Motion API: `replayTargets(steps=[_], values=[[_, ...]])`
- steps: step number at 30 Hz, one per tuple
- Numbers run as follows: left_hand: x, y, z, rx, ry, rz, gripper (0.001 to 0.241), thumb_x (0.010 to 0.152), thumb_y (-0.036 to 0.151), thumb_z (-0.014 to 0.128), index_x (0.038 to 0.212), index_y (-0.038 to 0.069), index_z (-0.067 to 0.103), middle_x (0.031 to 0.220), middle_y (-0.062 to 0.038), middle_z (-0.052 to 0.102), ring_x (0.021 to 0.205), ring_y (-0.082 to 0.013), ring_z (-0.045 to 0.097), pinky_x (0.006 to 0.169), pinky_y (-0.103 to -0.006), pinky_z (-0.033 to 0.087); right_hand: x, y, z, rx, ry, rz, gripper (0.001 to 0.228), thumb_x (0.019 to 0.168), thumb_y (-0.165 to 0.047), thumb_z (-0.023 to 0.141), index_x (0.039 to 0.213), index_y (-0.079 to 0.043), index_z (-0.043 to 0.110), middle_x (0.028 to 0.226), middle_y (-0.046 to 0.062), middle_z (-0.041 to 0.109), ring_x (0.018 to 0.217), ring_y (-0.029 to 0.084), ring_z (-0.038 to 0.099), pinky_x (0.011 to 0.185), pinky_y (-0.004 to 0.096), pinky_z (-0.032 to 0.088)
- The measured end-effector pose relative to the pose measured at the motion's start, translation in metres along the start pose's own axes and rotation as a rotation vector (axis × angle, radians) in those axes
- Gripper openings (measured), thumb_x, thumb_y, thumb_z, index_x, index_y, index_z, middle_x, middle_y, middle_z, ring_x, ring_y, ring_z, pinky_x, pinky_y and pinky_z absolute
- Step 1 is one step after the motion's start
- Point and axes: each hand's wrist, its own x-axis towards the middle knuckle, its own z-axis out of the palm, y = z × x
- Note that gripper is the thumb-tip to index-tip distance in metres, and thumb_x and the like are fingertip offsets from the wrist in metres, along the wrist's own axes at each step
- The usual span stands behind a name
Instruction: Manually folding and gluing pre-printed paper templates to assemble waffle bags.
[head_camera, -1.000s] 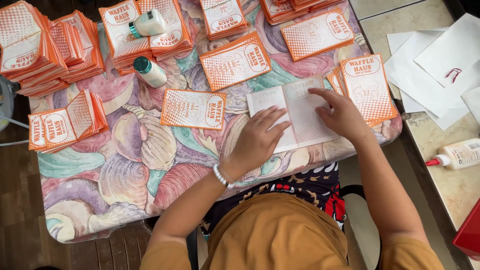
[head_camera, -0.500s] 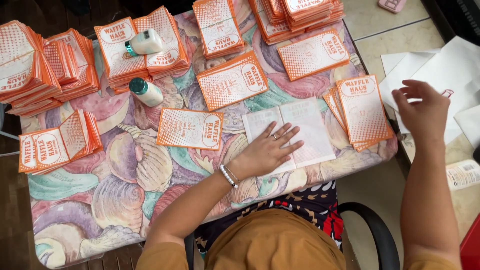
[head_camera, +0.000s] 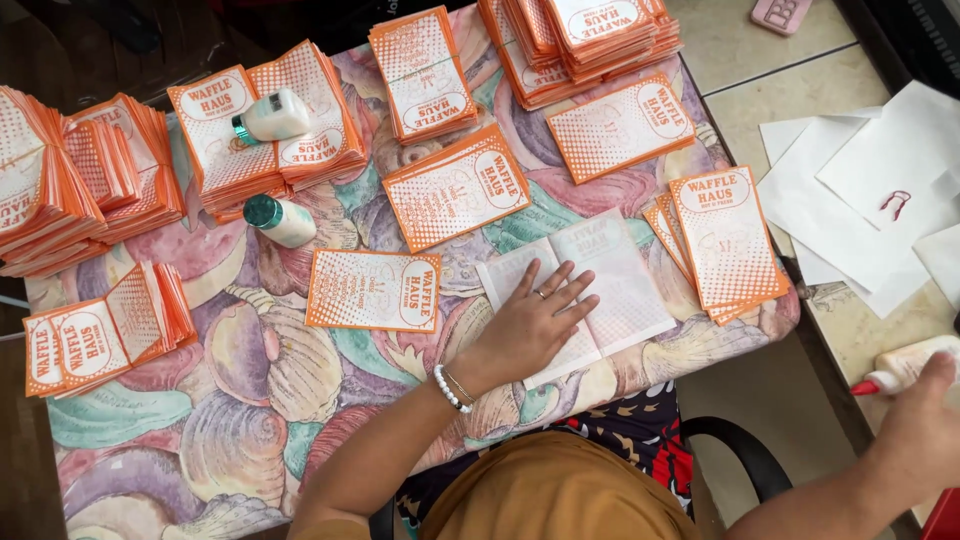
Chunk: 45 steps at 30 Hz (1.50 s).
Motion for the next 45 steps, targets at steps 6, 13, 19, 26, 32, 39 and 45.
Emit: replayTargets(steps=[6,13,19,26,32,39,45], values=[[-0.011,-0.019,0.012,0.114,-0.137,0.048,0.046,0.107,0.026,0.047,0.151,0.014,0.049,0.165,-0.015,0.035,0.153,-0.0357,0.033,0.126,-0.0573,0.021,0.031,-0.002,-0.006,0.063,-0.515,0.261,0.074,0.117,-0.068,0.055,0.147,0.0,0.055,0.137,0.022,0.058,0.121,0.038,0.056,0.102,0.045,0.039],[-0.008,-0.016,0.011,0.142,-0.16,0.042,0.047,0.107,0.028,0.044,0.152,0.015,0.048,0.165,-0.016,0.033,0.154,-0.039,0.028,0.126,-0.0603,0.014,0.081,0.027,0.036,0.134,-0.727,0.294,0.071,0.1,-0.072,0.071,0.14,-0.014,0.06,0.102,0.005,0.062,0.093,0.024,0.058,0.11,0.066,0.023],[-0.015,-0.034,0.008,-0.027,-0.027,0.063,0.035,0.103,0.025,0.059,0.138,0.019,0.064,0.156,-0.009,0.049,0.147,-0.0344,0.045,0.122,-0.0557,0.029,0.027,-0.009,0.017,0.709,-0.638,0.226,0.043,0.09,-0.033,0.085,0.124,-0.026,0.059,0.121,-0.008,0.076,0.099,0.002,0.081,0.076,0.011,0.069],[-0.017,-0.052,0.001,-0.121,-0.336,0.068,0.076,0.083,0.042,0.079,0.152,0.026,0.051,0.17,-0.012,0.014,0.158,-0.0374,0.011,0.125,-0.0585,0.006,-0.119,-0.097,-0.044,1.009,-0.581,-0.233,0.043,0.097,-0.012,0.075,0.134,-0.007,0.054,0.135,0.014,0.061,0.102,0.021,0.066,0.056,0.029,0.053],[-0.019,-0.056,0.01,-0.128,-0.337,0.051,0.089,0.065,0.048,0.086,0.148,0.032,0.058,0.17,-0.008,0.018,0.158,-0.0368,0.012,0.127,-0.0573,0.005,-0.215,-0.111,-0.013,0.858,-0.642,-0.577,0.038,0.078,-0.01,0.098,0.102,0.007,0.074,0.095,0.015,0.072,0.089,0.021,0.067,0.079,0.036,0.056],[-0.019,-0.058,0.018,-0.117,-0.307,0.018,0.092,0.059,0.057,0.088,0.145,0.037,0.062,0.171,-0.001,0.022,0.159,-0.0327,0.012,0.129,-0.0541,0.001,-0.239,-0.114,0.011,0.93,-0.553,-0.884,0.042,0.08,-0.01,0.1,0.102,0.011,0.072,0.088,0.023,0.072,0.088,0.037,0.075,0.083,0.042,0.057],[-0.017,-0.056,0.021,-0.103,-0.309,-0.004,0.093,0.058,0.057,0.088,0.145,0.038,0.062,0.17,-0.001,0.023,0.159,-0.0312,0.01,0.128,-0.0538,-0.001,-0.222,-0.109,0.012,0.985,-0.515,-0.909,0.038,0.088,-0.002,0.095,0.103,0.017,0.067,0.086,0.027,0.069,0.086,0.035,0.072,0.078,0.042,0.054]])
